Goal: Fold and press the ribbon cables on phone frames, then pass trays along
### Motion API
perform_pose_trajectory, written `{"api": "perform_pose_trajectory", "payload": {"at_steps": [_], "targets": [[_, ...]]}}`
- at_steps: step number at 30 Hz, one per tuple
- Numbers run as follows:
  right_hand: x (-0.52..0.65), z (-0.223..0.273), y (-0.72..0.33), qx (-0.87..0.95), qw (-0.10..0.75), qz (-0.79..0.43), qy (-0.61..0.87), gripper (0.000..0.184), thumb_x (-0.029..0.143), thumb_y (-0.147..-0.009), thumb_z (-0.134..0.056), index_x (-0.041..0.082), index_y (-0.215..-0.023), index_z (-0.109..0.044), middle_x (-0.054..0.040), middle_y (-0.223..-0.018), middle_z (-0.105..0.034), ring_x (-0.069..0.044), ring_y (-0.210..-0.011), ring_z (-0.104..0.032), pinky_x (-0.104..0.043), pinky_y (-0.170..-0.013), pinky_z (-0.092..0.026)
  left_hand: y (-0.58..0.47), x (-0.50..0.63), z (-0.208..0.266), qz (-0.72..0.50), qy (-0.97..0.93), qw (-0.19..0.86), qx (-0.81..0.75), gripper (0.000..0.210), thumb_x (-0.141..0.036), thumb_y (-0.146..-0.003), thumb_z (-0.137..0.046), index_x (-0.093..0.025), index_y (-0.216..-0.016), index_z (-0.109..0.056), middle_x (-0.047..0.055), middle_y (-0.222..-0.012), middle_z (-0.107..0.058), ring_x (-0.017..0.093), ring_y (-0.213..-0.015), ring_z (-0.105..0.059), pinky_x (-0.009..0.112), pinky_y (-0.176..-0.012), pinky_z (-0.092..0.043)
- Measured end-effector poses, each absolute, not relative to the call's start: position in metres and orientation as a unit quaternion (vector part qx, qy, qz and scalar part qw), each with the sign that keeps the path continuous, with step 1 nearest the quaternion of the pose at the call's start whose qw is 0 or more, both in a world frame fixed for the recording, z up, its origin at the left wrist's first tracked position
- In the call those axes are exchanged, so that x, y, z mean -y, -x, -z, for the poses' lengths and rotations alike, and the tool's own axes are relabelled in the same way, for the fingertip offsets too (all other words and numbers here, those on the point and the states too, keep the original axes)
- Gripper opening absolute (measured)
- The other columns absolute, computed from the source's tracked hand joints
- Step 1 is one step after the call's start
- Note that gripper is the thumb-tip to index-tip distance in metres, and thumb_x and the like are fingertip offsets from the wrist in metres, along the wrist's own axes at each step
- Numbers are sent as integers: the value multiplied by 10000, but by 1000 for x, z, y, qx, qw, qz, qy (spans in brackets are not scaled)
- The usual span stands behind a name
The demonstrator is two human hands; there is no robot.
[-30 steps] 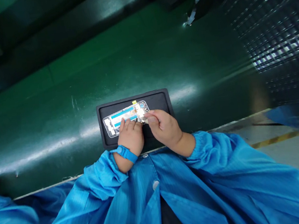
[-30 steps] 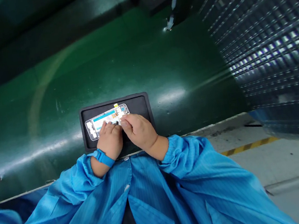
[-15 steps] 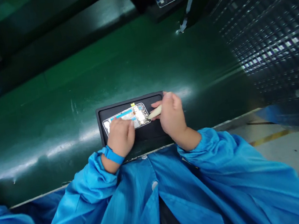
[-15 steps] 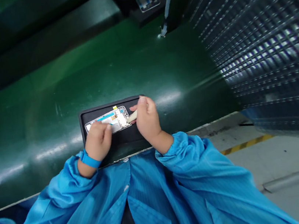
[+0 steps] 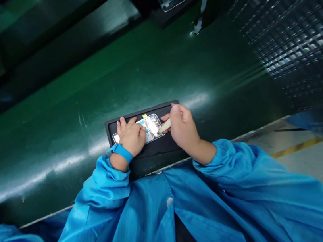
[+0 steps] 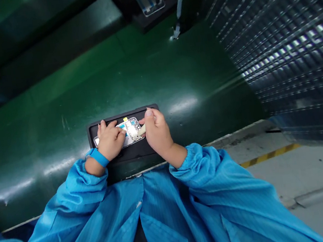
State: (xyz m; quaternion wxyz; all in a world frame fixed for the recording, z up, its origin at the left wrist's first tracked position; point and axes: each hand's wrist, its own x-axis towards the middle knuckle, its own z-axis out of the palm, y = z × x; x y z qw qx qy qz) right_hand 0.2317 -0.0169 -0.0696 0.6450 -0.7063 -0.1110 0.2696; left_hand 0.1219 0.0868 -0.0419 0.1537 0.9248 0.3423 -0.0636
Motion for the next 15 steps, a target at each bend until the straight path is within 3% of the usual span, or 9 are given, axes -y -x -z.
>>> {"api": "perform_pose_trajectory", "payload": {"at_steps": [7,15], "targets": [[-2,61,-234,172,663,-216,696,349,489,-859,-374,203,-1026,-485,34,-679,-625,-78,-423,-543,-215,-422,-465,-115,-85,53,-12,-944,112,-311,247,-323,-843,-466,-237,-973,-657,45,-1137,-600,312,-1180,-431,547,-1024,-261],[-11,77,-228,322,641,-49,695,272,409,-888,-362,212,-1032,-481,-10,-748,-656,-130,-666,-630,-293,-627,-530,-113,-84,58,-24,-964,53,-261,299,-294,-865,-414,-225,-1053,-636,93,-1128,-607,301,-1091,-512,546,-983,-306]]}}
